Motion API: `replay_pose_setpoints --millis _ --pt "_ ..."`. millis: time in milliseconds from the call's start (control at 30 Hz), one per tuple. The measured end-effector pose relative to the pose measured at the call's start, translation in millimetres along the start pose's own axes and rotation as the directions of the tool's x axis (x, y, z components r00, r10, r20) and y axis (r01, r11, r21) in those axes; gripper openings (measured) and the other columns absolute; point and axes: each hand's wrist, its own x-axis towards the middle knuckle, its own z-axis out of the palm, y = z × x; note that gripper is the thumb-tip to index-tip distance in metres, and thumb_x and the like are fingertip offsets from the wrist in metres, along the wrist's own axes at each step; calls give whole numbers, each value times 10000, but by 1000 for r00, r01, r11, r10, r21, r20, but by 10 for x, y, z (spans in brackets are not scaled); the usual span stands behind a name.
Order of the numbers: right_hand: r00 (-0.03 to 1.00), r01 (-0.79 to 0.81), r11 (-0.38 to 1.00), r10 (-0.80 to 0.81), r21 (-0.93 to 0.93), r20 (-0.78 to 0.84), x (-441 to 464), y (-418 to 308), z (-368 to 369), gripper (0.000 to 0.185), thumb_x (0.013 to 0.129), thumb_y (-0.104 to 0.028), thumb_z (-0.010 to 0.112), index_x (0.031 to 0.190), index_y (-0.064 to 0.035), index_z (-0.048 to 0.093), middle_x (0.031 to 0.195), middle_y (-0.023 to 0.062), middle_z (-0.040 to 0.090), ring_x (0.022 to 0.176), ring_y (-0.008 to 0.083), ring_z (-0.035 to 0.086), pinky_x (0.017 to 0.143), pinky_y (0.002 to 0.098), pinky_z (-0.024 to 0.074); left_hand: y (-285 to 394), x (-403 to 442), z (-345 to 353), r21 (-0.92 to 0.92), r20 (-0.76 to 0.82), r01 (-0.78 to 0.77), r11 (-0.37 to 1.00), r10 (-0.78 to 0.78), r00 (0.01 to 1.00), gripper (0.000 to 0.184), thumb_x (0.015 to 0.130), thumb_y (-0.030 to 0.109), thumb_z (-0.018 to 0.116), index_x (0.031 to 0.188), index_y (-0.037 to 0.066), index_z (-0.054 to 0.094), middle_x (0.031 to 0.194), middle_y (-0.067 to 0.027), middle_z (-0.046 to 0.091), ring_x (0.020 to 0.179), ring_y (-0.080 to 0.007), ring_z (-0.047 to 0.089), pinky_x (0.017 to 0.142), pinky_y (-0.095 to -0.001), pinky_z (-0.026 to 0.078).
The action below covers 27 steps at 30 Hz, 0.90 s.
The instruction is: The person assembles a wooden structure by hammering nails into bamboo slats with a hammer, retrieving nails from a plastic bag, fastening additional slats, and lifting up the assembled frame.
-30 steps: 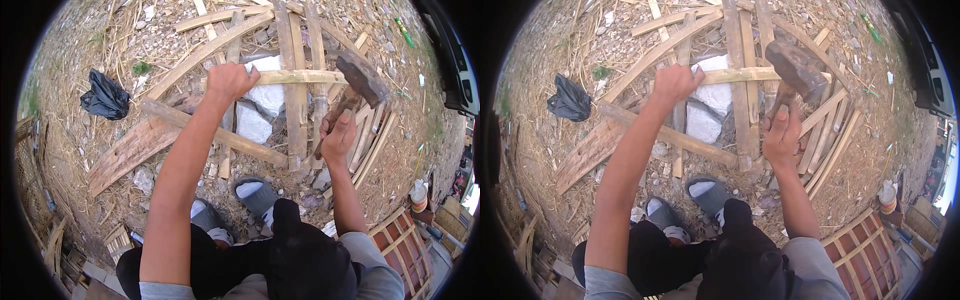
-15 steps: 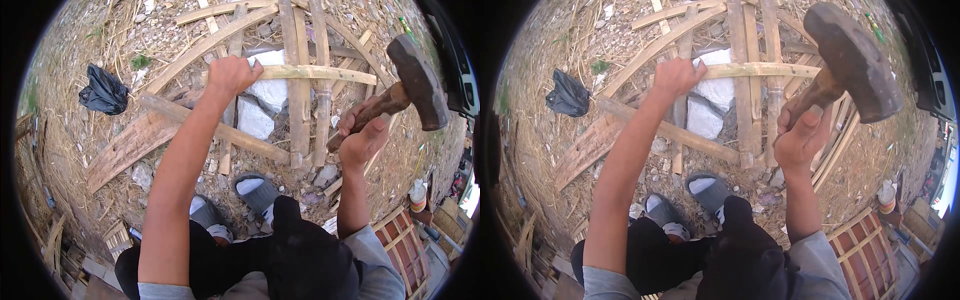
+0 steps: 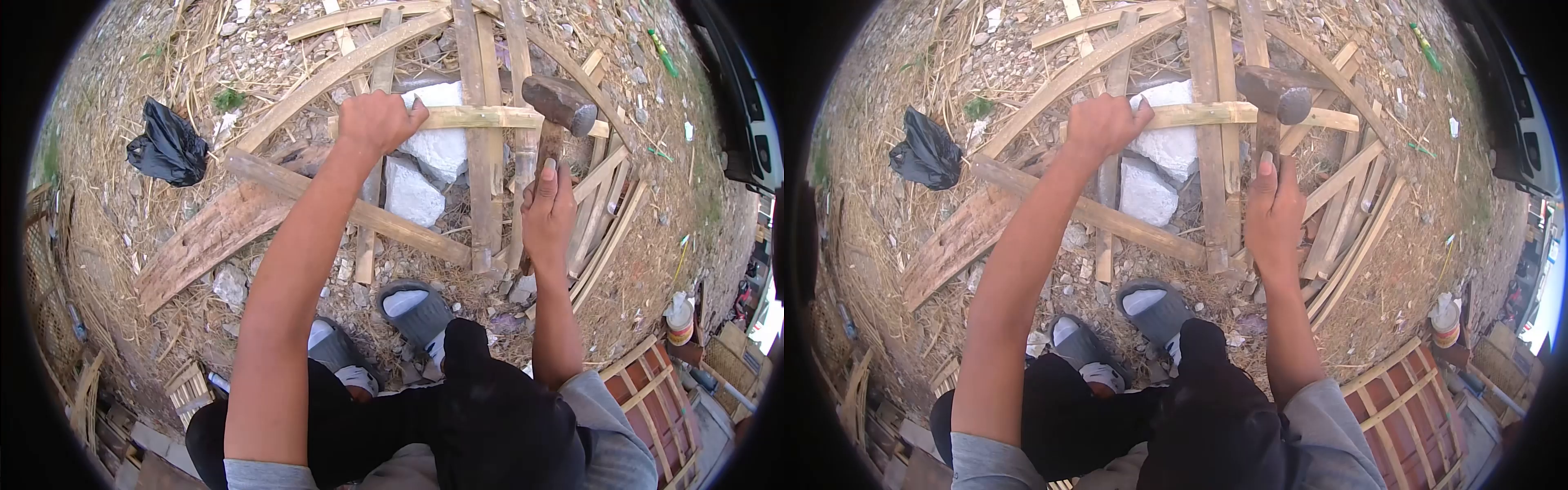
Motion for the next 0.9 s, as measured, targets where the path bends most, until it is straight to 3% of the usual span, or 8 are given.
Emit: replay_pose_setpoints --millis 33,133,233,467,500,533,567,900 --pt "1000 23 999 -22 45 -9 -27 48 23 402 1053 -349 434 1106 34 545 701 266 586 676 460 598 616 508 430 3 -3 -12 -8 -4 4 1000 -4 1000 613 948 533 400 788 67 764 799 -167 726 761 -314 721 669 -451 550" --pt "985 170 952 -169 -256 26 12 312 286 453 1059 -419 417 1023 22 516 627 99 511 540 182 521 520 368 414 0 -7 13 8 -29 -1 1000 2 1000 612 947 534 401 790 68 766 800 -170 726 758 -317 721 666 -451 550" --pt "993 67 978 -47 -199 104 103 -27 58 396 1050 -330 445 1067 56 533 754 325 590 747 553 553 626 545 413 6 3 1 7 -5 6 1000 -6 1000 609 946 532 403 796 68 766 805 -170 728 750 -319 721 659 -452 549" --pt "925 369 805 -267 465 -272 36 -407 62 514 1041 -514 373 1057 -19 510 634 -26 409 515 72 422 439 176 353 -11 -5 -9 -15 -16 2 1000 -3 1000 612 944 536 405 794 65 766 807 -173 728 749 -326 720 659 -454 549" --pt "924 360 870 -284 336 -256 66 -50 247 501 1044 -491 394 1046 -4 513 605 44 444 509 119 462 442 269 382 -9 -18 4 -18 -10 5 1000 -6 1000 613 943 537 405 792 65 766 807 -172 728 750 -326 720 660 -454 549" --pt "946 298 949 -308 -101 -104 97 232 301 460 1050 -431 415 1057 18 517 614 179 527 539 297 565 502 428 421 3 -16 1 -21 -11 5 1000 -5 1000 614 943 537 405 791 65 766 807 -171 728 751 -326 721 661 -454 550" --pt "988 70 923 -10 -379 157 174 297 329 345 1027 -319 460 1074 19 511 792 357 592 764 578 556 642 595 425 23 -17 6 -14 -32 1 1000 -1 999 613 942 537 405 789 65 765 804 -171 728 750 -325 721 660 -453 550" --pt "999 28 1000 -28 0 -40 188 -203 -207 458 1053 -403 416 1027 36 543 689 258 570 617 452 553 601 495 429 63 -57 44 -19 -96 -7 1000 5 995 609 938 529 436 734 43 742 725 -190 703 678 -339 709 605 -459 548"
